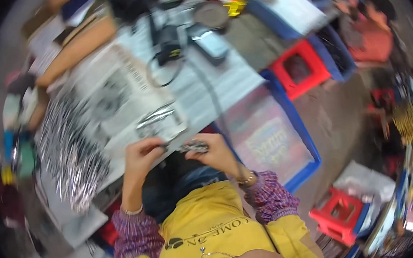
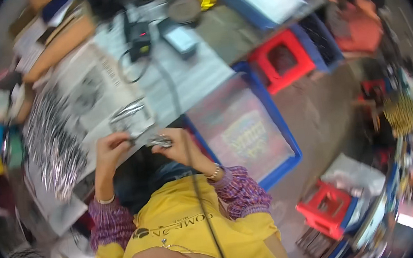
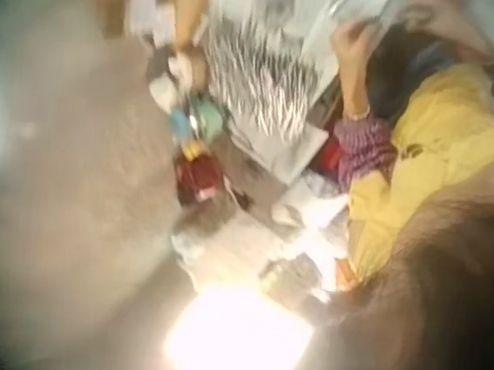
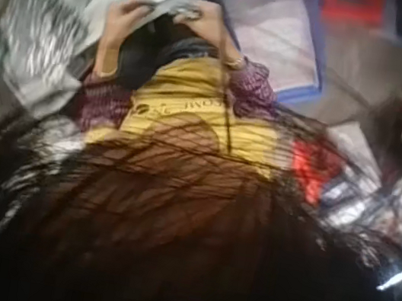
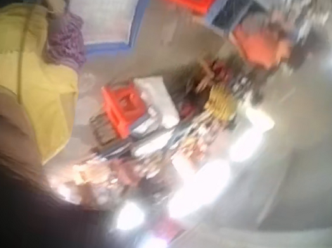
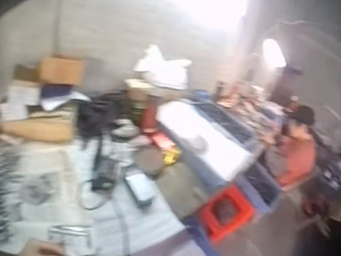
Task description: Assemble or group small metal hardware parts at a workbench.
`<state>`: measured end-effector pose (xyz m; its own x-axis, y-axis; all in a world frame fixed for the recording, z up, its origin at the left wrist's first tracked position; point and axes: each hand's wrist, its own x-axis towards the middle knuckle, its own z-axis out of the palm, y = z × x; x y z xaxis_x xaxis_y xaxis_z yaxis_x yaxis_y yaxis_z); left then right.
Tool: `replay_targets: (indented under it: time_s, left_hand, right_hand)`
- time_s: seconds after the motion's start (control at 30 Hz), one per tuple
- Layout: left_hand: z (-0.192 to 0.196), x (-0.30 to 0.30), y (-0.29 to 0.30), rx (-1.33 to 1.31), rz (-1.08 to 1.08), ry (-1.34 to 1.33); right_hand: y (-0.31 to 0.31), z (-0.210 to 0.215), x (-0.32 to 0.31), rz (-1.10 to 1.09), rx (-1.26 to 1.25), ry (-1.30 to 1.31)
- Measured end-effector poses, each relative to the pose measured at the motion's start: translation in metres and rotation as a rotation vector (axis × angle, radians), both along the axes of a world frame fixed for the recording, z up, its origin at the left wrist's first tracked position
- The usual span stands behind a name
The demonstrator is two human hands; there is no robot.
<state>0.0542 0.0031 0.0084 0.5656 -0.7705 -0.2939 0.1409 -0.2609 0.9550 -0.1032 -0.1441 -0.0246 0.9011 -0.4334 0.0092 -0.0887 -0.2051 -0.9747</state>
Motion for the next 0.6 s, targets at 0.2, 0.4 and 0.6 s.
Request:
replay_targets:
  time_s: [0.2,0.4,0.6]
  left_hand:
    - [0.001,0.000,0.015,-0.090,-0.062,-0.020]
    - [0.002,-0.010,0.011,-0.138,0.006,0.064]
    - [-0.001,-0.006,0.010,-0.112,-0.016,0.146]
  right_hand:
    - [0.013,0.011,0.008,0.014,0.008,0.000]
    - [0.011,0.013,0.005,0.019,-0.009,0.017]
    - [0.011,0.012,0.005,-0.004,0.003,0.040]
